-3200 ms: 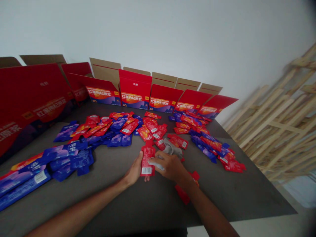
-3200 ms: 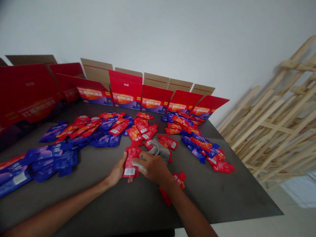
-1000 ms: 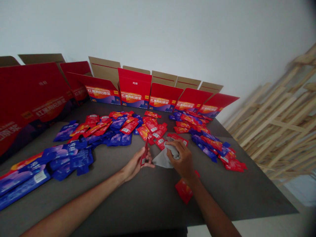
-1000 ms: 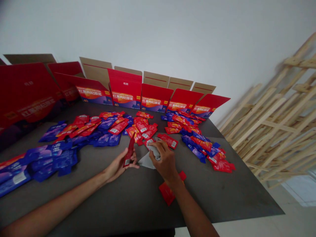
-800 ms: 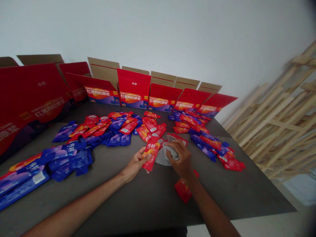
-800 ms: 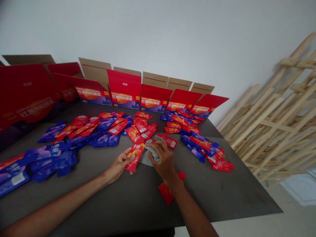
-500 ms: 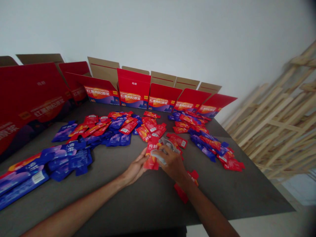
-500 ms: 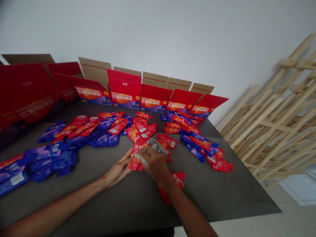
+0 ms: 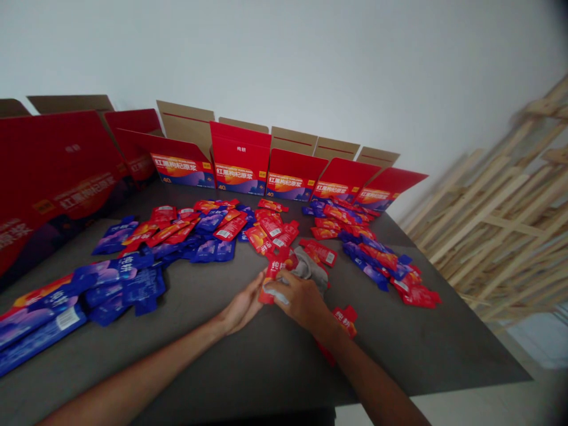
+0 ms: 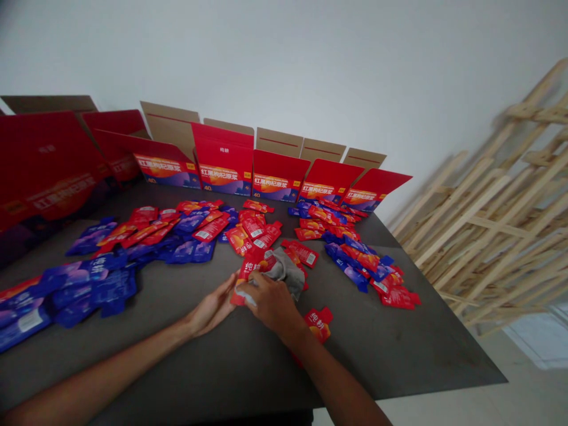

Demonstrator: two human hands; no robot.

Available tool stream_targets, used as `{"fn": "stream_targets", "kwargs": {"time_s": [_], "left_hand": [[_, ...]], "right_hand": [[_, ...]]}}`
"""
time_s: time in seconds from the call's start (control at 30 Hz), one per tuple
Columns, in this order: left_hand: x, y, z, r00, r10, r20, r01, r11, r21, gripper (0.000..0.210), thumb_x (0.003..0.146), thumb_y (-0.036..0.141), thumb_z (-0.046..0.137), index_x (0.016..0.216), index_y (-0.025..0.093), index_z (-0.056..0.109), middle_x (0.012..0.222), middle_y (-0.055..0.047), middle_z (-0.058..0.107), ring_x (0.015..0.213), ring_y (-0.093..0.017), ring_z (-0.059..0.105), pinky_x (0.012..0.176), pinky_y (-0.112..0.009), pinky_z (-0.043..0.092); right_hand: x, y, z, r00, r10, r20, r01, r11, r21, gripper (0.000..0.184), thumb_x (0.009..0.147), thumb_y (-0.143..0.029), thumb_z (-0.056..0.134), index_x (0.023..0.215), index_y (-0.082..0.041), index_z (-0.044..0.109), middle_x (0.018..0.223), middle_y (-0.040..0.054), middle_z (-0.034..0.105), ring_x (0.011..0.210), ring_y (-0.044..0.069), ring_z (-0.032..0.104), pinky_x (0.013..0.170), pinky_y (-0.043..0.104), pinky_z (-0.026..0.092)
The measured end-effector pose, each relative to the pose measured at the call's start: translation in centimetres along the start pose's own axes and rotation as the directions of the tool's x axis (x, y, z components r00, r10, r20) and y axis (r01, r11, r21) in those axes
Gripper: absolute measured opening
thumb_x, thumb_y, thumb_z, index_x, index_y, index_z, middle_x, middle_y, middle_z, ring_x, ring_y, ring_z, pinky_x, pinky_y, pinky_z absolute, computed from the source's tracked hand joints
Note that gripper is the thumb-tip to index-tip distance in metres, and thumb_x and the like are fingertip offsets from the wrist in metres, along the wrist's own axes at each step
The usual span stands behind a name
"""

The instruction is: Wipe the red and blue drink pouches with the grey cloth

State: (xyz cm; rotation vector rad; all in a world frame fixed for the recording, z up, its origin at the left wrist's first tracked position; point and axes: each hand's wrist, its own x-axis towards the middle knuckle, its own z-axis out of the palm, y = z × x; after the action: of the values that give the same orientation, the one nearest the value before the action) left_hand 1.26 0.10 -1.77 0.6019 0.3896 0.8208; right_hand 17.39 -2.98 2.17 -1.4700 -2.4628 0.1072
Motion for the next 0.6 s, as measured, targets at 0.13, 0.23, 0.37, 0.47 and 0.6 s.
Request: {"fn": "stream_targets", "kwargs": {"time_s": [0.13,0.23,0.37,0.47,0.6], "left_hand": [[-0.2,-0.4,-0.4,1.0,-0.003,0.027,0.002,0.998,0.058,0.042,0.096,0.026,0.052,0.137,0.019,0.054,0.135,-0.01,0.062,0.127,-0.023,0.054,0.11,-0.036,0.035],[-0.3,-0.8,-1.0,0.997,-0.057,0.049,0.053,0.996,0.076,0.043,0.095,0.026,0.053,0.138,0.022,0.054,0.134,-0.01,0.062,0.124,-0.023,0.057,0.108,-0.037,0.038],[-0.3,-0.7,-1.1,0.997,-0.061,0.049,0.058,0.996,0.07,0.044,0.095,0.024,0.053,0.139,0.021,0.053,0.133,-0.011,0.062,0.121,-0.024,0.059,0.105,-0.039,0.041],[-0.1,-0.3,-0.8,1.0,-0.014,0.009,0.014,1.0,0.026,0.045,0.095,0.022,0.052,0.14,0.021,0.051,0.13,-0.011,0.064,0.117,-0.023,0.06,0.102,-0.037,0.043],[0.1,0.2,-0.7,0.998,0.034,-0.06,-0.034,0.999,-0.01,0.047,0.095,0.021,0.05,0.142,0.022,0.046,0.121,-0.011,0.068,0.104,-0.021,0.065,0.092,-0.034,0.049]], "right_hand": [[0.1,0.7,-0.2,0.975,0.15,-0.163,-0.152,0.988,-0.003,0.032,0.09,-0.02,0.06,0.119,-0.033,0.064,0.115,0.0035,0.062,0.095,0.017,0.063,0.07,0.024,0.049],[0.1,1.1,-0.4,0.943,0.217,-0.251,-0.226,0.974,-0.009,0.033,0.091,-0.018,0.058,0.12,-0.032,0.064,0.114,0.004,0.062,0.097,0.018,0.062,0.072,0.025,0.05],[0.1,1.2,-0.2,0.939,0.204,-0.277,-0.21,0.978,0.009,0.031,0.091,-0.018,0.058,0.118,-0.03,0.065,0.112,0.0058,0.063,0.095,0.018,0.062,0.073,0.025,0.05],[0.1,0.7,0.0,0.973,0.116,-0.198,-0.113,0.993,0.027,0.029,0.09,-0.019,0.059,0.116,-0.03,0.065,0.114,0.0038,0.063,0.094,0.017,0.063,0.072,0.024,0.05],[0.0,-0.1,0.0,0.999,-0.053,0.004,0.053,0.999,0.011,0.029,0.089,-0.022,0.063,0.116,-0.03,0.063,0.117,0.002,0.061,0.098,0.017,0.064,0.072,0.023,0.05]]}}
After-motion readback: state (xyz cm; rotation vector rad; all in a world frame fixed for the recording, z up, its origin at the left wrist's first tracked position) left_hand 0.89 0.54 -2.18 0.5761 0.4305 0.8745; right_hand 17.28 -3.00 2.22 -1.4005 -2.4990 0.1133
